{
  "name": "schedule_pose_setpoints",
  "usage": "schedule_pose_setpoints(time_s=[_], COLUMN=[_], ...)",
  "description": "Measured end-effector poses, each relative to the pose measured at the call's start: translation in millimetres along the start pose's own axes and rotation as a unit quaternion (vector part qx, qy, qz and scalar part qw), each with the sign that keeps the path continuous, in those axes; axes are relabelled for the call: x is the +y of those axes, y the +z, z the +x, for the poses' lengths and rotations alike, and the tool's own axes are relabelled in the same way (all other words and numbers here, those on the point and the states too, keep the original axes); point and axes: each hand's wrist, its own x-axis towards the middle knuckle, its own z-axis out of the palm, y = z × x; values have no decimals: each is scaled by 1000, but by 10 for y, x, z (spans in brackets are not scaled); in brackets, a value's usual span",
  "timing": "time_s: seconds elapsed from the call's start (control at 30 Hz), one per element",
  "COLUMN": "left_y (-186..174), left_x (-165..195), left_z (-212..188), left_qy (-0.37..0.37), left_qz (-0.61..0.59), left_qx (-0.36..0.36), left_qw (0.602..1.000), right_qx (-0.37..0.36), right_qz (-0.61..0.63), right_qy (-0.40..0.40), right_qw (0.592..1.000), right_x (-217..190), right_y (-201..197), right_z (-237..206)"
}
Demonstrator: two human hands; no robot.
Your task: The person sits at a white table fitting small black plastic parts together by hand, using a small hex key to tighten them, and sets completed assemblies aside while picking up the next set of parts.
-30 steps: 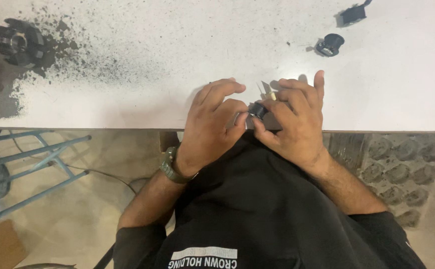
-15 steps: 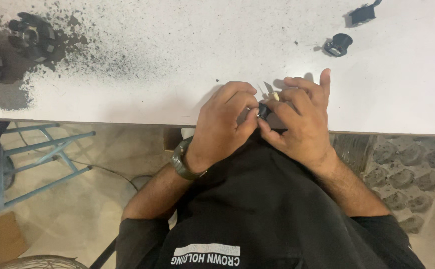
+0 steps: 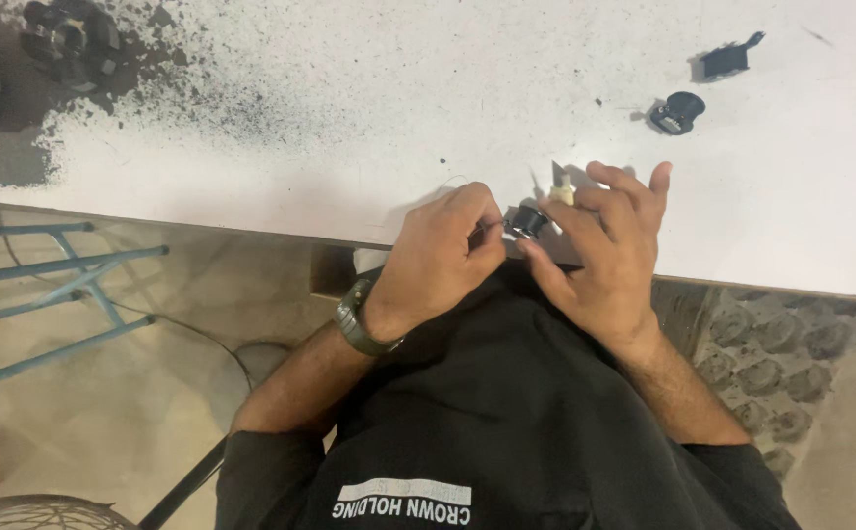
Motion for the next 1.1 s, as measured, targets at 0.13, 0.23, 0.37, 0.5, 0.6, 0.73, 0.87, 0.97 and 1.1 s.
schedule_pose_setpoints(time_s=[0.13, 0.23, 0.37, 0.5, 0.6, 0.73, 0.87, 0.97, 1.1], left_y=[91, 152, 189, 204, 215, 222, 240, 228, 122], left_x=[9, 20, 8, -22, -44, -38, 37, 99, 63], left_z=[-6, -31, -45, -54, -65, -68, 3, 65, 107], left_qy=[-9, -5, -44, -11, -13, -14, -16, -40, 70], left_qz=[-5, -23, -33, -37, -36, -47, -70, -127, -60], left_qx=[13, 27, 9, 19, 14, 23, 13, -17, 28], left_qw=[1000, 999, 998, 999, 999, 999, 997, 991, 995], right_qx=[107, 98, 67, 72, 64, 48, 44, 52, 121], right_qz=[68, 131, 120, 114, 105, 96, 71, 37, -16], right_qy=[-57, -68, -61, -53, -61, -71, -63, -30, -17], right_qw=[990, 984, 989, 989, 991, 992, 995, 998, 992], right_x=[9, 4, 25, 6, -11, -35, -39, 39, 436], right_y=[70, 201, 265, 251, 237, 188, 89, -37, -353], right_z=[-169, -266, -292, -280, -258, -199, -127, -91, 114])
